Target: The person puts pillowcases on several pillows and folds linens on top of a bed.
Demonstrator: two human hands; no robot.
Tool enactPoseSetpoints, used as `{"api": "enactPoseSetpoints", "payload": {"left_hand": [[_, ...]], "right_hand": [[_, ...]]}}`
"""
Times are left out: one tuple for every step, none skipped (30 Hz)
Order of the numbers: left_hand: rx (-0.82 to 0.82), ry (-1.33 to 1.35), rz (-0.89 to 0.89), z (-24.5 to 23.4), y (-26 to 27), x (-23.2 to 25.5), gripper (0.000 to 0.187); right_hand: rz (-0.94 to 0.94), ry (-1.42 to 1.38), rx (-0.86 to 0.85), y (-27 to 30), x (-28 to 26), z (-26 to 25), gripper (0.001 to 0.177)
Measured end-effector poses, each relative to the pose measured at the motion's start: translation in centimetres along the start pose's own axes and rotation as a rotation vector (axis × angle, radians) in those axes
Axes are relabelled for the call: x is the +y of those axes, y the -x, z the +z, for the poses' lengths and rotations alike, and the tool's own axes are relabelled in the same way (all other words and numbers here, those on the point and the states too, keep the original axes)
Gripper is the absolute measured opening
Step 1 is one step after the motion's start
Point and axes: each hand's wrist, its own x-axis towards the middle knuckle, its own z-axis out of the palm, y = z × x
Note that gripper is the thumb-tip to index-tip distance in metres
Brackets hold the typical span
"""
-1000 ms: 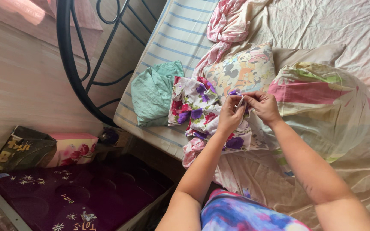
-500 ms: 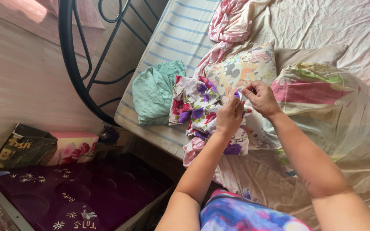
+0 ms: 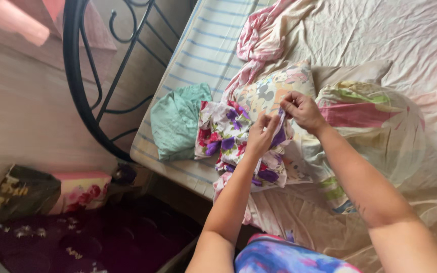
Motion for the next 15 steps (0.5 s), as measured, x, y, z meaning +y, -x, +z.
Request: {"api": "enactPoseSetpoints", "payload": {"left_hand": [[-0.021, 0.068, 0.016, -0.1, -0.1, -0.4, 0.03], [-0.051, 0.02, 0.009, 0.2, -0.3, -0.7, 0.028], [-0.077, -0.027, -0.001, 0.4, -0.6, -1.1, 0.027], [-0.104, -0.075, -0.012, 0.6, -0.8, -1.5, 0.025], [-0.1, 0.011, -0.019, 1.1, -0.9, -1.9, 0.024], [-0.097, 0.098, -0.027, 1.7, -0.9, -2.1, 0.023], [-0.098, 0.183, -0.03, 2.2, -1.2, -2.3, 0.022], [-0.075, 0.174, 0.007, 2.4, -1.4, -2.4, 0.02], [-0.052, 0.165, 0.041, 2.4, -1.4, -2.5, 0.018], [-0.029, 0.156, 0.074, 2.4, -1.4, -2.5, 0.016], [-0.022, 0.157, 0.07, 2.6, -1.3, -2.6, 0.016], [-0.015, 0.157, 0.065, 2.9, -1.3, -2.7, 0.016], [-0.006, 0.157, 0.061, 3.0, -1.4, -3.1, 0.016], [-0.009, 0.245, 0.044, 3.0, -1.6, -3.6, 0.016], [-0.016, 0.332, 0.029, 2.9, -1.9, -4.4, 0.016]], "right_hand": [[-0.006, 0.01, -0.013, 0.4, -0.5, 0.2, 0.016], [-0.004, -0.064, 0.02, 0.7, -1.0, 0.1, 0.015], [0.002, -0.138, 0.049, 0.9, -1.5, 0.2, 0.015], [0.008, -0.213, 0.078, 1.1, -2.0, 0.3, 0.015], [0.011, -0.24, 0.088, 1.4, -2.5, 0.3, 0.015], [0.013, -0.266, 0.097, 1.9, -2.8, 0.4, 0.017], [0.011, -0.293, 0.111, 2.4, -3.0, 0.3, 0.021], [-0.002, -0.29, 0.104, 2.8, -2.9, 0.3, 0.027], [-0.011, -0.288, 0.096, 3.4, -2.4, 0.4, 0.034], [-0.019, -0.286, 0.089, 3.8, -1.6, 0.5, 0.042], [0.013, -0.259, 0.074, 4.2, -0.6, 0.3, 0.036], [0.046, -0.231, 0.058, 4.5, 0.5, 0.0, 0.029], [0.079, -0.203, 0.04, 4.6, 1.5, -0.3, 0.024], [0.083, -0.209, 0.064, 4.5, 2.3, -0.7, 0.021], [0.086, -0.218, 0.091, 4.4, 2.9, -1.0, 0.018]]}}
